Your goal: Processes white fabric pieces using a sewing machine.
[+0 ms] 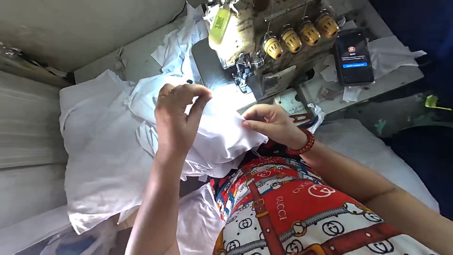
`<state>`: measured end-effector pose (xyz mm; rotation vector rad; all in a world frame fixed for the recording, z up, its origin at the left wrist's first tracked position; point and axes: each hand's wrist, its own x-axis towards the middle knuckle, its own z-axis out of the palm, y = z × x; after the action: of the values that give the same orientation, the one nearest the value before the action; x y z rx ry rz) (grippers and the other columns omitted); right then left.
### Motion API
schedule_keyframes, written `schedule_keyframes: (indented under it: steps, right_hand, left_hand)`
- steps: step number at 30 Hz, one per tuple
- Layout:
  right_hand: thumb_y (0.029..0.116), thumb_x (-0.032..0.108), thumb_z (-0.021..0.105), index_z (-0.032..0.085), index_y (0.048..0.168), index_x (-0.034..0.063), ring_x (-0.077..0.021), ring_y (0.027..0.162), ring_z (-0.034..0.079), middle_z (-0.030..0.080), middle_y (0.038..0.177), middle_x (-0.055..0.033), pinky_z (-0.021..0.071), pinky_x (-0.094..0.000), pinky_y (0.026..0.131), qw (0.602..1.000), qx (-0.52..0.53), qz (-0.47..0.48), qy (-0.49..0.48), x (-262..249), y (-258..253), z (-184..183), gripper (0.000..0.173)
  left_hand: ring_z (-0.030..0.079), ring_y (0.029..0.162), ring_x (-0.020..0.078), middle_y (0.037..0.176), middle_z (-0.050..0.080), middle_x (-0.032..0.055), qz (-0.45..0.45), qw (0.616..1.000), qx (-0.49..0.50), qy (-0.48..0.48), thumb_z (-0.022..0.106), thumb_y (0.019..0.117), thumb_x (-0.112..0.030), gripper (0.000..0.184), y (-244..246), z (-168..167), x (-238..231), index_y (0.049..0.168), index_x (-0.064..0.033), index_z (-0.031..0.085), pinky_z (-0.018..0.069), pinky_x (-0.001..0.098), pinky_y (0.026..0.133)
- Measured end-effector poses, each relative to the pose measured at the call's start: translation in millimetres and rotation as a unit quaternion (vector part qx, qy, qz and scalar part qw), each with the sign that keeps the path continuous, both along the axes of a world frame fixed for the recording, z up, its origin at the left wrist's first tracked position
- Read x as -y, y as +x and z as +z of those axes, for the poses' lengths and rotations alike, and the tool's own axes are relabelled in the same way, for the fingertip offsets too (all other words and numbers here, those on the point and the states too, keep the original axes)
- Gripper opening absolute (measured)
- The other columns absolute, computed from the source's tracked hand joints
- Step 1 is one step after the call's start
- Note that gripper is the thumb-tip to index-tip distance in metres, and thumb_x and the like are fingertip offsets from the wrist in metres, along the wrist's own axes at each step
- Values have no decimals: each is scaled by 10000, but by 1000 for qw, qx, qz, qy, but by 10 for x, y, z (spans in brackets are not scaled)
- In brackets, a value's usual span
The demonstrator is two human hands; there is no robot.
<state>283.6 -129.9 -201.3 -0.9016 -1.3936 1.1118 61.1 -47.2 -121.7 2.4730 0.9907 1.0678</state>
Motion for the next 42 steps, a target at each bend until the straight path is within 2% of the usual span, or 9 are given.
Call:
schedule_keyframes:
  steps: [5,9,14,20,24,27,30,34,42]
  right_hand:
    - [951,-2,633,648,1051,17,-9,776,654,688,884,23,576,-189,720,996,-66,11,-63,132,-11,80,103]
    - [918,-27,633,620,1184,3,-40,830,669,693,962,-16,586,-219,771,989,-35,19,-141,137,106,-120,268]
    - [954,102,651,712,997,8,10,818,660,714,884,16,565,-195,786,977,34,-33,-207,366,212,-451,120]
    - [1054,142,459,625,1023,38,19,823,649,666,877,59,562,-199,781,977,-33,12,-210,467,222,-299,198]
    - [1042,136,477,596,1104,91,-4,713,649,663,797,64,570,-205,680,969,-69,-24,-238,294,249,-166,141]
    - [1043,133,483,582,1135,81,-2,711,650,663,796,59,567,-199,675,970,-72,-9,-231,269,234,-181,144]
    - [1049,148,492,575,1102,58,12,744,637,653,812,70,549,-191,711,972,-78,22,-220,315,161,-243,134]
    - [1032,134,515,585,1094,33,3,744,636,652,814,45,551,-202,714,978,-50,19,-203,203,109,-214,138]
    - [1016,100,557,578,1038,35,-25,674,606,609,753,12,532,-204,649,987,-24,-27,-156,60,47,-184,72]
  left_hand:
    - [546,625,-52,913,681,-15,81,985,-28,-153,622,1003,-172,131,243,169,71,1035,-59,681,458,119,564]
    - [635,708,56,858,687,85,61,988,43,-135,575,944,-26,136,570,-348,-203,971,28,697,545,208,679]
    - [585,855,88,985,641,124,57,989,85,-108,630,954,-65,141,718,-681,-218,1035,44,669,483,188,752]
    - [653,1213,329,1390,641,160,19,979,-173,-104,433,1067,-303,486,541,-608,235,1430,-17,586,497,524,995]
    - [518,1333,455,1413,544,322,21,958,-246,-143,399,1062,-195,481,807,-236,149,1414,110,519,386,589,1084]
    - [485,1335,469,1392,526,355,-21,958,-253,-132,361,1050,-130,432,835,-164,7,1295,165,558,327,577,1117]
    - [629,1097,484,1112,665,304,-37,973,-225,-34,448,1036,-199,370,589,-642,-237,1061,79,692,452,654,911]
    - [532,1288,493,1285,602,336,27,947,-292,-128,454,1023,-260,432,713,-443,-644,1170,97,649,371,662,1060]
    - [453,1439,340,1475,549,210,74,988,-126,-40,513,1038,-193,417,572,-628,-894,1387,24,577,303,481,1210]
